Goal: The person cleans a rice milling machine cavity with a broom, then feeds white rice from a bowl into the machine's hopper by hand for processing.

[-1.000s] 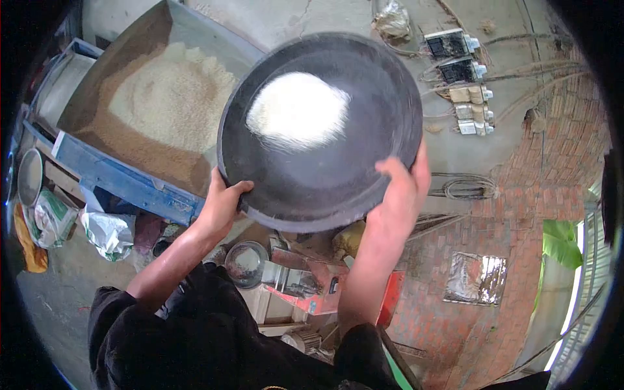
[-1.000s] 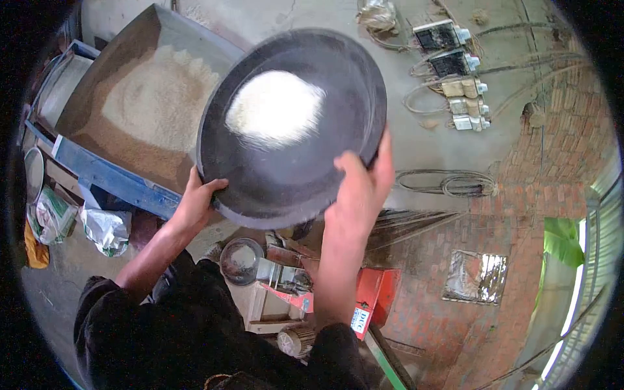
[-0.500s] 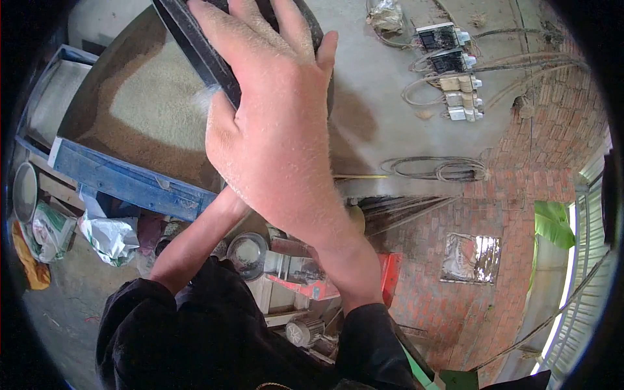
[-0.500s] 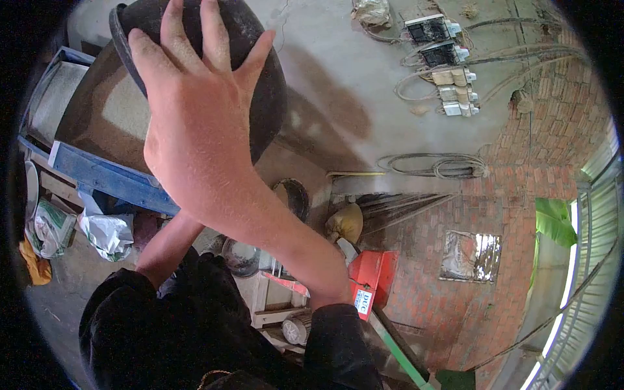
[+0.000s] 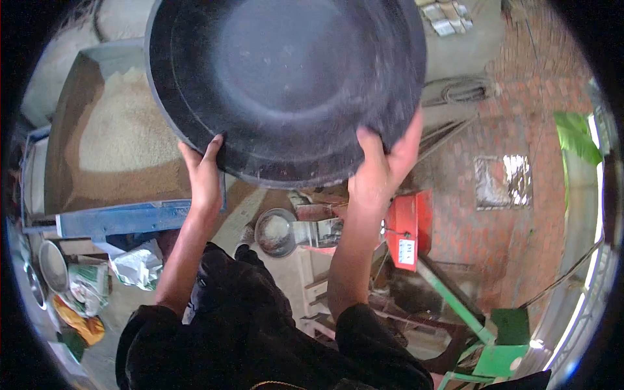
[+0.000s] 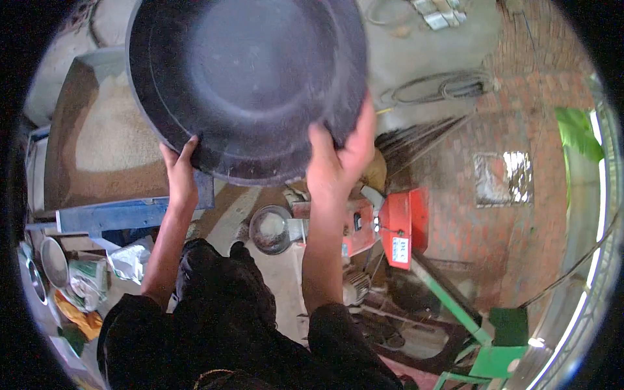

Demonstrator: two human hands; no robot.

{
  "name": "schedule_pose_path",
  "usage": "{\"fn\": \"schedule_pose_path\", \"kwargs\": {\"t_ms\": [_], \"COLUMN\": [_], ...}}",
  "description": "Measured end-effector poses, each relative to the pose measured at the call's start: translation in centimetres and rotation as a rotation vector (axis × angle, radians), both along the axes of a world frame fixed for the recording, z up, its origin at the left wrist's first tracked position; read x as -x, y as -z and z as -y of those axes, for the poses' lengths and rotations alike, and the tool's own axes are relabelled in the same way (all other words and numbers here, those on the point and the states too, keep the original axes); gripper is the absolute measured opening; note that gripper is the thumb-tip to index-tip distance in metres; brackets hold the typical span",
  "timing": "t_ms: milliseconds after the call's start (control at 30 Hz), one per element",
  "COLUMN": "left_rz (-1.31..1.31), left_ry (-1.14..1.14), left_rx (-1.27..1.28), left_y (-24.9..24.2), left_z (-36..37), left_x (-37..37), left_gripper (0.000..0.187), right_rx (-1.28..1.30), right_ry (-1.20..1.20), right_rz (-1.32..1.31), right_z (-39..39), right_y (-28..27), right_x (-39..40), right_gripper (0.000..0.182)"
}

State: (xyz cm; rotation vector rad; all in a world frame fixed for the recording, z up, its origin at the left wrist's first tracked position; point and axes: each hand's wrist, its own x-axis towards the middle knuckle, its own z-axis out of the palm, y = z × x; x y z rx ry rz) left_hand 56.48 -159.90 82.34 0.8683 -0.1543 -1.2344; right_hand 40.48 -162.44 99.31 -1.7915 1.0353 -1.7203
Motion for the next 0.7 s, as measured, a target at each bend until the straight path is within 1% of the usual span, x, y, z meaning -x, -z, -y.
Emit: {"fn": "schedule_pose_path", "kwargs": {"t_ms": [33, 67, 100, 167, 200, 233, 300, 333, 367, 433, 467, 500, 533, 567, 633, 667, 700], "left_rz": [0.227, 0.451, 0.466, 0.699, 0.79, 0.805, 0.823, 0.948, 0.963, 1.118, 1.073, 1.09, 1.144, 1.198, 1.276, 1.339, 1.365], "left_ry": [-0.063, -0.129, -0.107, -0.038, -0.018, 0.014, 0.26, 0.319, 0.357, 0.497, 0.577, 0.614, 0.661, 0.705, 0.79, 0.846, 0.87], "left_rx": [0.014, 0.033, 0.036, 0.071, 0.076, 0.087, 0.08, 0.059, 0.075, -0.112, -0.144, -0.138, -0.208, -0.288, -0.362, -0.431, -0.466], "left_y": [0.3, 0.5, 0.7, 0.7, 0.2, 0.0, -0.1, 2.6, 4.3, 7.4, 9.5, 11.5, 13.4, 15.6, 19.5, 21.7, 24.1], "left_z": [0.0, 0.1, 0.2, 0.2, 0.4, 0.7, 1.3, 1.8, 2.0, 1.4, 1.1, 0.5, -0.1, -0.8, -2.3, -3.4, -4.2], "left_x": [0.2, 0.4, 0.8, 1.7, 2.8, 4.0, 6.9, 8.5, 10.3, 13.8, 15.2, 16.6, 17.8, 19.2, 22.2, 23.3, 24.4], "left_gripper": [0.051, 0.052, 0.052, 0.049, 0.051, 0.051, 0.054, 0.058, 0.058, 0.06, 0.063, 0.063, 0.065, 0.067, 0.071, 0.074, 0.074], "right_rx": [-0.015, -0.09, -0.167, -0.323, -0.374, -0.423, -0.583, -0.692, -0.803, -0.902, -0.899, -1.028, -1.163, -1.176, -1.408, -1.45, -1.531], "right_ry": [0.073, 0.161, 0.25, 0.343, 0.398, 0.454, 0.46, 0.484, 0.506, 0.606, 0.637, 0.663, 0.683, 0.704, 0.762, 0.771, 0.736], "right_rz": [0.096, 0.208, 0.32, 0.526, 0.513, 0.501, 0.648, 0.718, 0.792, 0.943, 0.976, 1.036, 1.095, 1.123, 1.296, 1.322, 1.327], "right_z": [-0.6, -1.8, -3.0, -5.4, -6.6, -7.9, -11.0, -12.3, -13.7, -17.0, -18.6, -20.0, -21.3, -22.5, -24.9, -26.4, -27.5], "right_y": [1.8, 3.2, 4.8, 9.3, 12.6, 16.4, 23.6, 25.6, 27.5, 31.9, 33.9, 35.8, 37.7, 39.7, 44.0, 46.0, 48.2], "right_x": [2.3, 3.8, 5.2, 8.2, 10.2, 12.2, 14.9, 15.5, 15.8, 16.5, 16.9, 17.5, 18.2, 18.8, 19.8, 20.5, 20.9], "right_gripper": [0.074, 0.076, 0.078, 0.079, 0.078, 0.077, 0.072, 0.07, 0.068, 0.057, 0.057, 0.051, 0.044, 0.044, 0.038, 0.038, 0.034]}}
